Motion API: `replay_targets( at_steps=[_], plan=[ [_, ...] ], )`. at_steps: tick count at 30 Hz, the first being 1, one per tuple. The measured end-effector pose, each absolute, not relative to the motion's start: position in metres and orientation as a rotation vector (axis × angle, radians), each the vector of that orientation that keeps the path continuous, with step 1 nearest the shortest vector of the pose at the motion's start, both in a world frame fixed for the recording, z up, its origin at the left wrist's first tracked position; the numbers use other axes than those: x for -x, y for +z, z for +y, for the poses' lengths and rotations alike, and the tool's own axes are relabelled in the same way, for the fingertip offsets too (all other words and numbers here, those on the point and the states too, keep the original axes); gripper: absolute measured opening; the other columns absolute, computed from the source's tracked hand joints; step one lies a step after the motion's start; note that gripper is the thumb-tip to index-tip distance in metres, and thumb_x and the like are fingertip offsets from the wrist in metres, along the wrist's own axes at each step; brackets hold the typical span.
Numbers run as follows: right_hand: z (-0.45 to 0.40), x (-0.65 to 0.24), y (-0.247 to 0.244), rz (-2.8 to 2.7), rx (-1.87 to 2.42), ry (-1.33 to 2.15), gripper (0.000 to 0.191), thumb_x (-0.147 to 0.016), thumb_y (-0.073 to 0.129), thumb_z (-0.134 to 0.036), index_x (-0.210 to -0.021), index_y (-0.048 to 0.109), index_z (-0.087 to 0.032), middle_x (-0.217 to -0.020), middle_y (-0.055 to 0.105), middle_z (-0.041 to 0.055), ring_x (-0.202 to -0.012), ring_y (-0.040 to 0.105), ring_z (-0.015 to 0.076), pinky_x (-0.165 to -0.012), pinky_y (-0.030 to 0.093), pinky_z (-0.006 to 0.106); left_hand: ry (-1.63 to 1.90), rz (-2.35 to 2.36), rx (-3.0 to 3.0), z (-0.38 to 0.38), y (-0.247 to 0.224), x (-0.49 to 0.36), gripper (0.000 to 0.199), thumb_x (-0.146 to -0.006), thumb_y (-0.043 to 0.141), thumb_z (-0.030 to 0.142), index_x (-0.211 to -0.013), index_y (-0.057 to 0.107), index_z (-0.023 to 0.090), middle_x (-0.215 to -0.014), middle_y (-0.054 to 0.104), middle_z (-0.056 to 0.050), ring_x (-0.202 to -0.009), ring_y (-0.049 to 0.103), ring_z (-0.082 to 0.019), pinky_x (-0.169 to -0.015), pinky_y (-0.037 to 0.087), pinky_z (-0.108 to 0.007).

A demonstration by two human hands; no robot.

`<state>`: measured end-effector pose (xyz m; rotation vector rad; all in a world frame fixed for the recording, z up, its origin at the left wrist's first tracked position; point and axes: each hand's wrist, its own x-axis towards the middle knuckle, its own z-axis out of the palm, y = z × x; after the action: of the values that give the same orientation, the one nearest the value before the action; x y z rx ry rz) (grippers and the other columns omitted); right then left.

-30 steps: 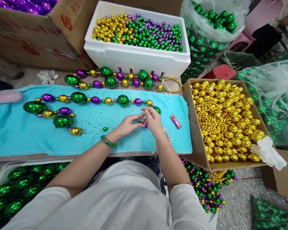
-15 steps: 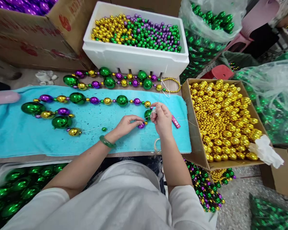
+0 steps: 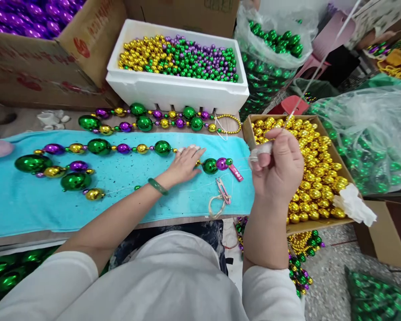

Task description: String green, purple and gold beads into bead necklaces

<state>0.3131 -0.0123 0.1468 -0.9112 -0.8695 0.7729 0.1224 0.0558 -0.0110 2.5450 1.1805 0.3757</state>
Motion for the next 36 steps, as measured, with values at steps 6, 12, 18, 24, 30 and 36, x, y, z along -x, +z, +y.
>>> replay_targets(
  at_steps=[6,12,18,24,30,36],
  plan=[
    [-0.012,-0.362,0.163,-0.799,0.958,0.616,0.006,-0.078,0.064,-0.021,-0.075,0.059,-0.018,-0.043,0.039,-0.0081,-0.034,0.033,0.0055,-0.034,0.014,0.019,0.117,1.348,-2.711,0.088,-0.018,-0.104,0.03,-0.089,0.045,0.016,-0.11,0.066,0.015,-0.107,0.068,-0.016,-0.112,0.058,-0.032,-0.112,0.025,-0.057],
    [0.011,-0.405,0.138,-0.615,1.105,0.663,0.008,-0.079,0.063,-0.02,-0.075,0.057,-0.017,-0.042,0.037,-0.0087,-0.033,0.03,0.0044,-0.035,0.013,0.017,0.036,1.568,-2.743,0.117,0.011,-0.058,0.025,-0.088,0.045,0.023,-0.1,0.065,0.016,-0.102,0.067,-0.014,-0.101,0.063,-0.031,-0.099,0.038,-0.05],
    [0.039,-0.414,0.095,-0.492,1.225,0.863,0.012,-0.084,0.054,-0.015,-0.073,0.059,-0.015,-0.041,0.038,-0.0073,-0.033,0.031,0.0045,-0.032,0.019,0.014,-0.103,1.708,-2.787,0.137,0.039,-0.004,0.03,-0.091,0.042,0.033,-0.108,0.062,0.019,-0.1,0.067,-0.014,-0.1,0.063,-0.033,-0.082,0.042,-0.044],
    [0.055,-0.396,0.083,-0.448,1.258,0.969,0.017,-0.086,0.049,-0.013,-0.072,0.058,-0.016,-0.041,0.038,-0.0071,-0.033,0.031,0.0053,-0.03,0.02,0.013,-0.108,1.824,-2.705,0.14,0.062,0.024,0.033,-0.092,0.042,0.034,-0.116,0.06,0.018,-0.108,0.064,-0.015,-0.105,0.061,-0.035,-0.084,0.043,-0.045],
    [0.067,-0.39,0.089,-0.465,1.305,0.868,0.027,-0.089,0.039,-0.007,-0.071,0.056,-0.017,-0.04,0.036,-0.0075,-0.031,0.026,0.0055,-0.032,0.015,0.016,0.136,1.836,-2.545,0.132,0.081,0.042,0.035,-0.089,0.051,0.031,-0.121,0.058,0.017,-0.114,0.063,-0.011,-0.113,0.056,-0.031,-0.097,0.039,-0.045],
    [0.072,-0.378,0.082,-0.48,1.342,0.923,0.03,-0.086,0.037,-0.004,-0.067,0.056,-0.017,-0.039,0.035,-0.0068,-0.03,0.025,0.0059,-0.035,0.011,0.019,0.191,1.699,-2.416,0.136,0.054,0.064,0.039,-0.079,0.056,0.018,-0.117,0.059,0.024,-0.113,0.065,-0.006,-0.11,0.057,-0.027,-0.093,0.044,-0.038]
  ],
)
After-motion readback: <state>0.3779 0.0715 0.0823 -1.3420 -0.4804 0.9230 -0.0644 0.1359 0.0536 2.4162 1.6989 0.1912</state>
